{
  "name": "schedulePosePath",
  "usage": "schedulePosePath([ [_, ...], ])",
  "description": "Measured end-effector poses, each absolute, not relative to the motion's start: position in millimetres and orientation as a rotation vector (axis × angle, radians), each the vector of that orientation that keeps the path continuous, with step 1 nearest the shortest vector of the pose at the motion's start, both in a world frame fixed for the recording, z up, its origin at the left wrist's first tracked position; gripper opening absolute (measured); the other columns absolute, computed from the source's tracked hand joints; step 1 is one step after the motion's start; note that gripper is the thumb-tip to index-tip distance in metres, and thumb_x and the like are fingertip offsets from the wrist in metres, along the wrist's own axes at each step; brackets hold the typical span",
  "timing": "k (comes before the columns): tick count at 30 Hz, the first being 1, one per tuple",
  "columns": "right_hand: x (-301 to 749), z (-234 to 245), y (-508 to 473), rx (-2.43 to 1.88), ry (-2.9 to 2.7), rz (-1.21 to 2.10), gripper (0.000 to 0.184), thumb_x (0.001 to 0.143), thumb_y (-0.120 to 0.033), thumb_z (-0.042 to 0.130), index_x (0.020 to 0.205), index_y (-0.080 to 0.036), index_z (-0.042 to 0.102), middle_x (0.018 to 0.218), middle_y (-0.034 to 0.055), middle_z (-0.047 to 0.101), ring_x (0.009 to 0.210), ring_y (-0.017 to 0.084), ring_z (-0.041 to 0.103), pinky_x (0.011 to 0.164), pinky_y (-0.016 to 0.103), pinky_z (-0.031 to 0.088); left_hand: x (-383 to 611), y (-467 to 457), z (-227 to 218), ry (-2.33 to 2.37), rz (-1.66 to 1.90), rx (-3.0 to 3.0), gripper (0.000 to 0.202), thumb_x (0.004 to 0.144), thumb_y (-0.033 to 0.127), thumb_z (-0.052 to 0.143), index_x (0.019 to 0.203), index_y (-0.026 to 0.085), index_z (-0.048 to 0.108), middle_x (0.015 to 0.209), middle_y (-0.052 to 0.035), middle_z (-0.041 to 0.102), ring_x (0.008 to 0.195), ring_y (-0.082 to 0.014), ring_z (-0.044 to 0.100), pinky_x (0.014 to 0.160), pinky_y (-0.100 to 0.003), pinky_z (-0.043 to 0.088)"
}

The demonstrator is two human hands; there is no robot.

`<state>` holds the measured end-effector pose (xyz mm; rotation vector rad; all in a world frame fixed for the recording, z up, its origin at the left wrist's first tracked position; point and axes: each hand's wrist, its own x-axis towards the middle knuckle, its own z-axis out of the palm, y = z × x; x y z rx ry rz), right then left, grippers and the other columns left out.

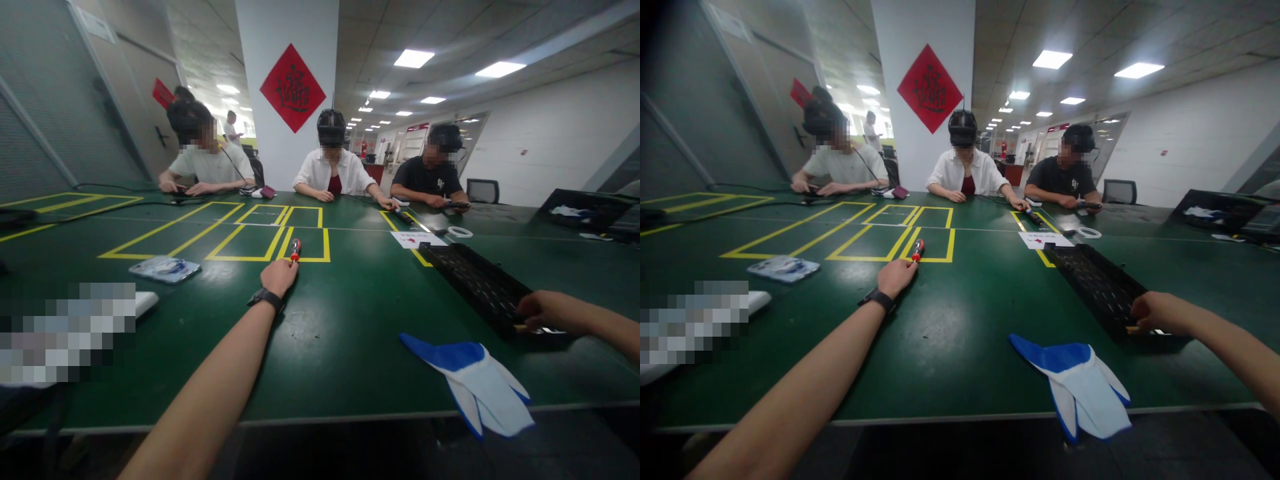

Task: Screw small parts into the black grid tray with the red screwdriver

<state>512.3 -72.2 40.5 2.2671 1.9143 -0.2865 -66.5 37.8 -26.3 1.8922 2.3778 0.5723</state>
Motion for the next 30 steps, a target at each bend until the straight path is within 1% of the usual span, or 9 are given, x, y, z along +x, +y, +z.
schedulePosePath([
  [3, 517, 40, -79, 2.239, 1.916, -0.376, 0.025, 0.071, -0.018, 0.058, 0.094, -0.015, 0.069, 0.097, 0.0089, 0.069, 0.090, 0.025, 0.062, 0.078, 0.033, 0.045, -66, 38, -27, 2.382, 0.574, 1.906, 0.044, 0.083, 0.046, 0.034, 0.087, 0.022, 0.070, 0.089, -0.0105, 0.069, 0.084, -0.0247, 0.062, 0.064, -0.028, 0.043],
  [6, 523, 35, -82, 2.258, 1.965, -0.297, 0.021, 0.074, -0.021, 0.056, 0.089, -0.015, 0.069, 0.092, 0.0102, 0.069, 0.087, 0.027, 0.063, 0.076, 0.033, 0.044, -66, 37, -27, 2.391, 0.564, 1.913, 0.045, 0.083, 0.047, 0.032, 0.088, 0.021, 0.070, 0.091, -0.0110, 0.069, 0.086, -0.0244, 0.062, 0.065, -0.028, 0.043],
  [11, 531, 28, -82, 2.225, 2.036, -0.230, 0.019, 0.075, -0.025, 0.057, 0.085, -0.017, 0.070, 0.088, 0.0103, 0.069, 0.082, 0.026, 0.062, 0.071, 0.033, 0.044, -66, 37, -27, 2.393, 0.551, 1.910, 0.046, 0.083, 0.048, 0.033, 0.089, 0.022, 0.070, 0.093, -0.0103, 0.069, 0.087, -0.0234, 0.062, 0.066, -0.027, 0.043],
  [17, 521, 29, -77, 2.161, 2.011, -0.081, 0.015, 0.071, -0.019, 0.057, 0.077, -0.018, 0.070, 0.082, 0.0084, 0.067, 0.078, 0.025, 0.061, 0.067, 0.034, 0.042, -66, 38, -28, 2.398, 0.574, 1.917, 0.048, 0.084, 0.050, 0.031, 0.086, 0.021, 0.069, 0.089, -0.0106, 0.069, 0.084, -0.0236, 0.062, 0.064, -0.027, 0.043],
  [20, 520, 38, -72, 2.204, 1.936, -0.131, 0.014, 0.068, -0.019, 0.059, 0.076, -0.018, 0.071, 0.081, 0.0078, 0.068, 0.078, 0.025, 0.062, 0.068, 0.033, 0.043, -67, 39, -29, 2.395, 0.583, 1.924, 0.047, 0.083, 0.050, 0.032, 0.084, 0.021, 0.069, 0.088, -0.0105, 0.069, 0.083, -0.0238, 0.062, 0.063, -0.027, 0.042],
  [22, 519, 45, -69, 2.281, 1.894, -0.244, 0.017, 0.070, -0.024, 0.060, 0.080, -0.017, 0.071, 0.082, 0.0077, 0.069, 0.079, 0.025, 0.062, 0.070, 0.033, 0.043, -67, 40, -29, 2.386, 0.582, 1.934, 0.046, 0.083, 0.049, 0.032, 0.083, 0.021, 0.069, 0.087, -0.0104, 0.069, 0.082, -0.0239, 0.062, 0.062, -0.027, 0.042],
  [25, 510, 47, -67, 2.439, 1.936, -0.325, 0.029, 0.075, -0.034, 0.057, 0.093, -0.015, 0.069, 0.091, 0.0080, 0.069, 0.083, 0.024, 0.063, 0.073, 0.032, 0.044, -67, 40, -28, 2.383, 0.576, 1.932, 0.046, 0.083, 0.049, 0.032, 0.084, 0.021, 0.069, 0.088, -0.0107, 0.068, 0.083, -0.0236, 0.062, 0.063, -0.027, 0.042],
  [27, 500, 42, -65, 2.500, 2.006, -0.311, 0.032, 0.076, -0.034, 0.055, 0.097, -0.014, 0.067, 0.094, 0.0089, 0.069, 0.086, 0.024, 0.062, 0.074, 0.031, 0.044, -67, 39, -28, 2.385, 0.569, 1.923, 0.046, 0.083, 0.049, 0.032, 0.085, 0.021, 0.069, 0.089, -0.0107, 0.068, 0.083, -0.0233, 0.062, 0.063, -0.027, 0.042],
  [30, 491, 33, -63, 2.530, 2.110, -0.290, 0.033, 0.077, -0.030, 0.054, 0.103, -0.014, 0.065, 0.101, 0.0090, 0.068, 0.091, 0.024, 0.062, 0.074, 0.028, 0.045, -67, 38, -26, 2.376, 0.559, 1.918, 0.045, 0.082, 0.048, 0.033, 0.084, 0.021, 0.068, 0.089, -0.0102, 0.068, 0.083, -0.0227, 0.062, 0.063, -0.026, 0.041],
])
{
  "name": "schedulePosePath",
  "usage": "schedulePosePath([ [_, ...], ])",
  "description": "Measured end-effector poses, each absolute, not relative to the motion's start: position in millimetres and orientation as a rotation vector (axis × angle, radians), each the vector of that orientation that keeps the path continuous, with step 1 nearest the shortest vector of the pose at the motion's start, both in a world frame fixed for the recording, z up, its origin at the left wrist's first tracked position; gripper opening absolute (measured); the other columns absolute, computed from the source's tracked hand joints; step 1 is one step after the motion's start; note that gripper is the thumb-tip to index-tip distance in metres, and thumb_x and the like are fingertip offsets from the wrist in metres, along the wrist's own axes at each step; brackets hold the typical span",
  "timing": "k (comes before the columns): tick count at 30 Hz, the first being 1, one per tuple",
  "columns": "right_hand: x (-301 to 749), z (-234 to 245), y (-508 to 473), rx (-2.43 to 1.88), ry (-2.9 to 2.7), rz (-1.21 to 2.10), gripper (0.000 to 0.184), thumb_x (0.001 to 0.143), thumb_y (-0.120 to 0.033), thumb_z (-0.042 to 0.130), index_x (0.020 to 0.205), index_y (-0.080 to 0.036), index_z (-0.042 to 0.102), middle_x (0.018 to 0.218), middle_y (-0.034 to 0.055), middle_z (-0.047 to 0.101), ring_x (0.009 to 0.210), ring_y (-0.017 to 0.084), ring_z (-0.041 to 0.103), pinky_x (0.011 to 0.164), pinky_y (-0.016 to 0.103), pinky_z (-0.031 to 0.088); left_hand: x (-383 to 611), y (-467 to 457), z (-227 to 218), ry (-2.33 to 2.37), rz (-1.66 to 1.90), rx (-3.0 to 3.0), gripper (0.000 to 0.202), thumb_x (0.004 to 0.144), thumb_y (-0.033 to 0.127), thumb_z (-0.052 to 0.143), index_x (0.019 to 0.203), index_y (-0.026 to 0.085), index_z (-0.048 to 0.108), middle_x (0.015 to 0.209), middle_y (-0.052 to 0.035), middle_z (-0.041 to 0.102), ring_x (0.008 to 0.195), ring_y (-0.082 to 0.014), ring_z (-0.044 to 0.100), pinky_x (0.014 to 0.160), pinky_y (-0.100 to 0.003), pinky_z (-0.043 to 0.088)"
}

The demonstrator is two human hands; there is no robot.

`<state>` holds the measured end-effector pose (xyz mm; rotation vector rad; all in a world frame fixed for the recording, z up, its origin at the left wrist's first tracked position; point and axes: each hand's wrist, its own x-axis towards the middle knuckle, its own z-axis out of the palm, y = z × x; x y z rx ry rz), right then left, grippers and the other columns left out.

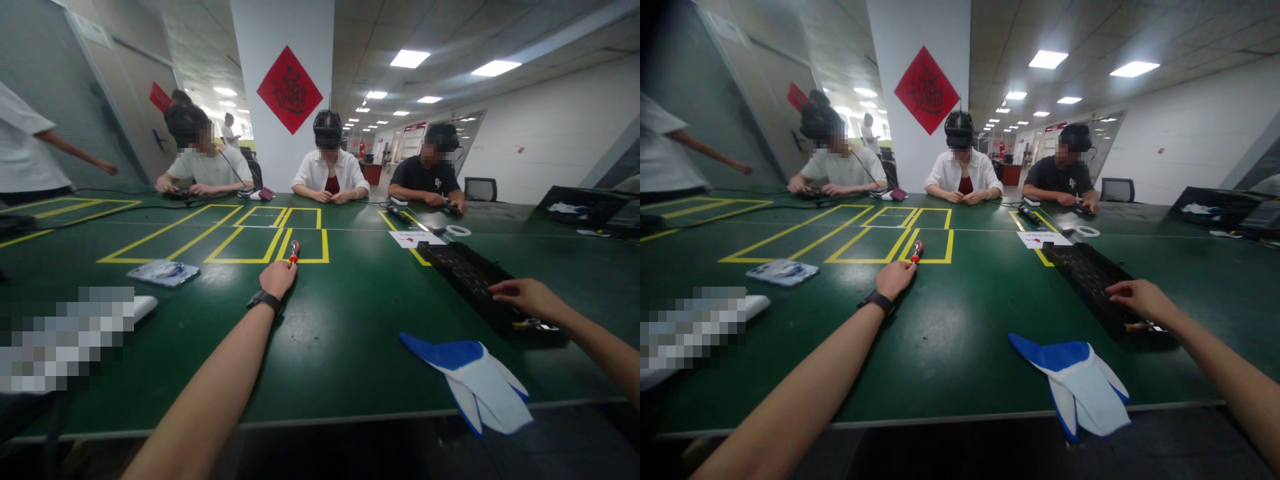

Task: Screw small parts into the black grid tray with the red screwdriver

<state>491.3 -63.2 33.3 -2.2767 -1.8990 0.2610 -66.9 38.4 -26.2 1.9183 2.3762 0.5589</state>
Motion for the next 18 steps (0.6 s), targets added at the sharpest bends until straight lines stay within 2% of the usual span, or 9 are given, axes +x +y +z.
schedulePosePath([
  [4, 509, 38, -61, -2.398, -1.852, 0.122, 0.034, 0.075, -0.027, 0.053, 0.105, -0.017, 0.066, 0.102, 0.0074, 0.068, 0.091, 0.023, 0.063, 0.073, 0.029, 0.046, -67, 38, -26, 2.372, 0.554, 1.920, 0.046, 0.082, 0.049, 0.032, 0.085, 0.021, 0.068, 0.089, -0.0101, 0.068, 0.082, -0.0226, 0.062, 0.062, -0.026, 0.041],
  [10, 532, 46, -74, -2.757, -1.928, 0.378, 0.016, 0.067, -0.027, 0.063, 0.076, -0.017, 0.073, 0.081, 0.0082, 0.070, 0.081, 0.024, 0.064, 0.071, 0.033, 0.045, -66, 40, -28, 2.392, 0.547, 1.916, 0.047, 0.082, 0.049, 0.033, 0.087, 0.021, 0.069, 0.091, -0.0107, 0.068, 0.084, -0.0236, 0.062, 0.064, -0.027, 0.043],
  [14, 535, 45, -84, -2.700, -1.942, 0.440, 0.014, 0.068, -0.024, 0.062, 0.075, -0.019, 0.073, 0.082, 0.0088, 0.070, 0.080, 0.025, 0.064, 0.070, 0.033, 0.044, -67, 41, -29, 2.388, 0.557, 1.920, 0.046, 0.082, 0.049, 0.033, 0.087, 0.021, 0.070, 0.090, -0.0106, 0.068, 0.083, -0.0240, 0.062, 0.062, -0.028, 0.042],
  [18, 547, 45, -87, -2.544, -1.989, 0.651, 0.022, 0.073, -0.034, 0.058, 0.078, -0.019, 0.074, 0.082, 0.0103, 0.070, 0.077, 0.024, 0.064, 0.067, 0.033, 0.044, -67, 40, -28, 2.381, 0.576, 1.908, 0.044, 0.081, 0.048, 0.035, 0.085, 0.022, 0.070, 0.089, -0.0099, 0.069, 0.082, -0.0232, 0.062, 0.062, -0.027, 0.042],
])
